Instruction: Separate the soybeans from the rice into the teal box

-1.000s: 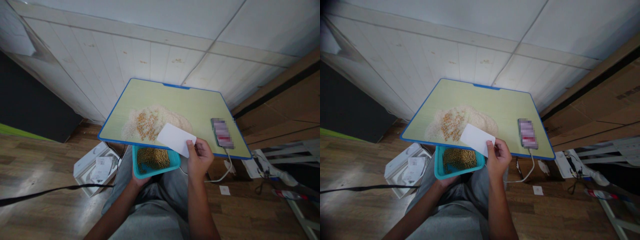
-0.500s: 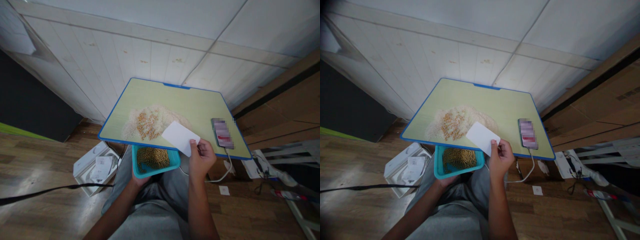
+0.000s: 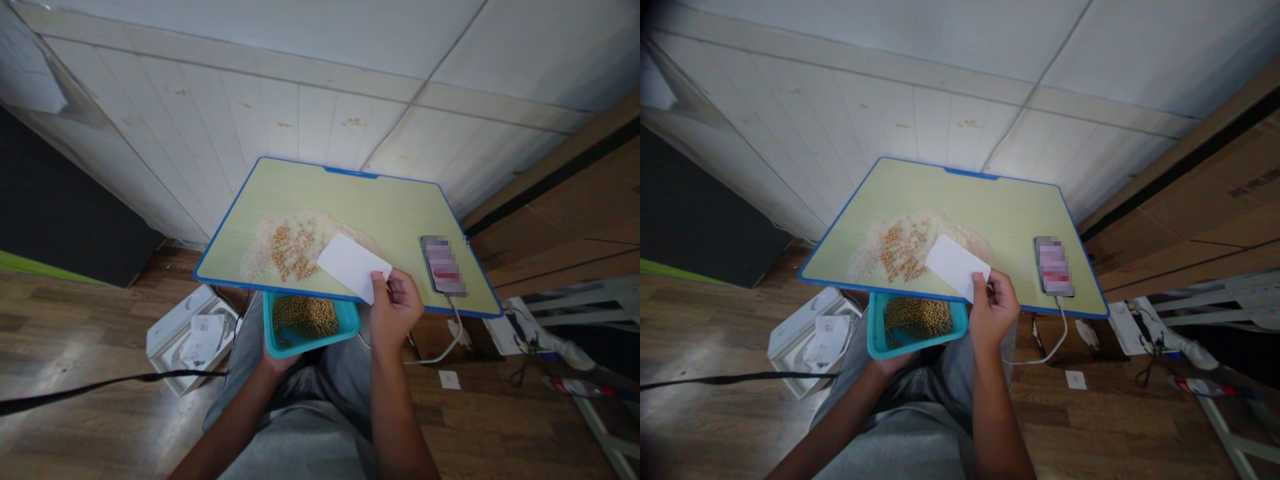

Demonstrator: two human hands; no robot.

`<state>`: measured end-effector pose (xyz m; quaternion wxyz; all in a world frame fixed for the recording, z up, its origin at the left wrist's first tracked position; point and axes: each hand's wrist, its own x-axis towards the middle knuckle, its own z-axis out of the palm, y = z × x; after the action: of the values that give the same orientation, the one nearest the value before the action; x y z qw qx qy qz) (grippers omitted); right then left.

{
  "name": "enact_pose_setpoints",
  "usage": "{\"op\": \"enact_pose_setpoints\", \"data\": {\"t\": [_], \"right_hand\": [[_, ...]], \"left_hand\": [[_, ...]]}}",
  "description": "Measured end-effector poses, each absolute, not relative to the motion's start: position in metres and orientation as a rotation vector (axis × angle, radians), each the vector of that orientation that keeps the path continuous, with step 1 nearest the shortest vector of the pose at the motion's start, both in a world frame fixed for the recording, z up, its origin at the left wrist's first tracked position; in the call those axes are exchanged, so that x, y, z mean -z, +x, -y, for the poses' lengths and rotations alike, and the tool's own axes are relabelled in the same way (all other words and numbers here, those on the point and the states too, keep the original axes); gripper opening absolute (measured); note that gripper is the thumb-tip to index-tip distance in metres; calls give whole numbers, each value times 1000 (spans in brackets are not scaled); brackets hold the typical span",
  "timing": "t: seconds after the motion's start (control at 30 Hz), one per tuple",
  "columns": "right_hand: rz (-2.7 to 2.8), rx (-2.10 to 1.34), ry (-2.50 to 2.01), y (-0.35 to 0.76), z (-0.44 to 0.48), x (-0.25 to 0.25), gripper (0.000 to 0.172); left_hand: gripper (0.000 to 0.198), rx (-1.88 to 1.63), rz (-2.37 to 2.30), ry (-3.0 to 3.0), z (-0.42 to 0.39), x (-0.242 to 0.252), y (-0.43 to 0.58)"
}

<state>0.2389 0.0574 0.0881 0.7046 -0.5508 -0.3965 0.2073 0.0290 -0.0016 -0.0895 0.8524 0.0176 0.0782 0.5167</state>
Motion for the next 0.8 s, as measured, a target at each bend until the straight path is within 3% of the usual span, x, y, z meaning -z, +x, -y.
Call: {"op": "enact_pose_setpoints", "data": {"t": [0.8], "right_hand": [[940,-599,-1163,241,-60,-89,25]], "left_hand": [[66,-1119,-160,-91,-4,95,40]]}}
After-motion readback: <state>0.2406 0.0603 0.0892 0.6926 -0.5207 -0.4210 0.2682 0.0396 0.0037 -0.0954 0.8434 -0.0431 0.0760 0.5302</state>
